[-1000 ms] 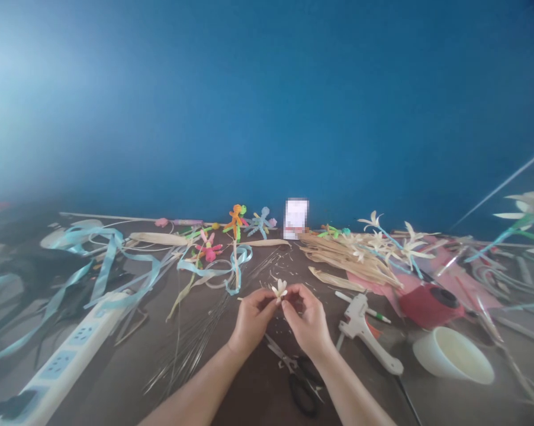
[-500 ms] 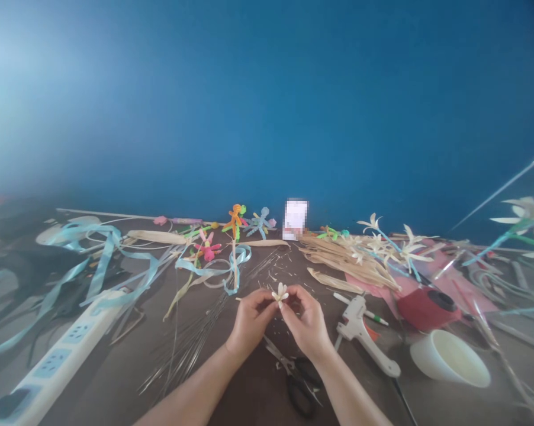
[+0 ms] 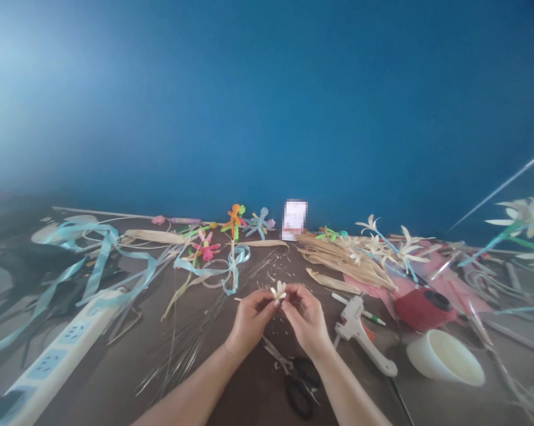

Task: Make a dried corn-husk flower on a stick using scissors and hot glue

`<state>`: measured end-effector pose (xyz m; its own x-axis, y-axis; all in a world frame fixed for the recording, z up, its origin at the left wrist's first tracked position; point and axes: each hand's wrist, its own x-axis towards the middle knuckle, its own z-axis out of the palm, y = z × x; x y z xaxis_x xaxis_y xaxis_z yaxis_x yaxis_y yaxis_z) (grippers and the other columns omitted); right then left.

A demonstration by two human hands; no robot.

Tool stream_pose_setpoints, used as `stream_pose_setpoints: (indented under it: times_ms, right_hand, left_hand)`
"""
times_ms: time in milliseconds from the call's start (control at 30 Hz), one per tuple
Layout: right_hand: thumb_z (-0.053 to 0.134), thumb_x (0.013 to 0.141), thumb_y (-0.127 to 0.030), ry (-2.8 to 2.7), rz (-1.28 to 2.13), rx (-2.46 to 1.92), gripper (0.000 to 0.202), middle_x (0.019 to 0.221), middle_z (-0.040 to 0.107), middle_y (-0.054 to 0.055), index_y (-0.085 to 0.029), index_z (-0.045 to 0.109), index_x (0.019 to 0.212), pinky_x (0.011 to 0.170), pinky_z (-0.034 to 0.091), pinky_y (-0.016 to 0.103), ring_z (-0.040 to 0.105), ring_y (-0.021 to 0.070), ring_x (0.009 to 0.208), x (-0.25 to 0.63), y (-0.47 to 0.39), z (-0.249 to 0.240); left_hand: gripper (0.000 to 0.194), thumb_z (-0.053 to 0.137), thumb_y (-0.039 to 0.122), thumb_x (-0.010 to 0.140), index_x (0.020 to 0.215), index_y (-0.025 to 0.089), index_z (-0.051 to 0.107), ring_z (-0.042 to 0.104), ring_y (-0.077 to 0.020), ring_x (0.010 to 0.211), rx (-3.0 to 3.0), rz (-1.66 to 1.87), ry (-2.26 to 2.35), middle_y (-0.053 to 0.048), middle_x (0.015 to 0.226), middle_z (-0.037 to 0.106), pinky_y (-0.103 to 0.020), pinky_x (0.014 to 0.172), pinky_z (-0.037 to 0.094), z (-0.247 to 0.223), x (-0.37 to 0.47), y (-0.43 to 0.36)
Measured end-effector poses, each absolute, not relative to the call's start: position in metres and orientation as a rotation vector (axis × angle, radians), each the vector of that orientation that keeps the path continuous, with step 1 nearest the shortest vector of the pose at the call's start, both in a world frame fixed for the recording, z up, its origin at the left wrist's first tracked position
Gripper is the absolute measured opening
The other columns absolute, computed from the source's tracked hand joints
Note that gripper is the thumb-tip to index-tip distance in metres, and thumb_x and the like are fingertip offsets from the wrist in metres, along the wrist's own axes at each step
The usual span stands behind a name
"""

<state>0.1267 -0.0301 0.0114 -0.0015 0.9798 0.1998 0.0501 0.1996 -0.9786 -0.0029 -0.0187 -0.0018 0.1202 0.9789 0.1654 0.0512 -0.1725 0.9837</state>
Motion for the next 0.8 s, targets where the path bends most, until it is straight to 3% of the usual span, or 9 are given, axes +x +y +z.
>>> stream_pose_setpoints:
  times_ms: [400,800]
  right_hand:
    - [0.052,0.076,-0.023,-1.368,0.893,-1.246,0.008,0.062,0.056,0.000,-0.017,0.053,0.072,0.053,0.041,0.022,0.051,0.0125,0.055,0.1263,-0.0280,0.0087]
    - [0.052,0.075,-0.024,-1.349,0.890,-1.223,0.008,0.065,0.061,0.002,-0.018,0.054,0.072,0.059,0.047,0.026,0.058,0.0152,0.059,0.1233,-0.0301,0.0099]
  left_hand:
    - [0.018,0.057,0.028,0.073,0.079,0.014,0.066,0.057,-0.0167,0.072,1.431,1.229,1.085,-0.005,0.076,0.065,-0.026,0.068,0.045,-0.0056,-0.0021,-0.0181]
    - [0.016,0.057,0.026,0.074,0.077,0.016,0.069,0.057,-0.0160,0.070,1.461,1.297,1.088,-0.005,0.073,0.064,-0.025,0.064,0.045,-0.0015,-0.0011,-0.0183]
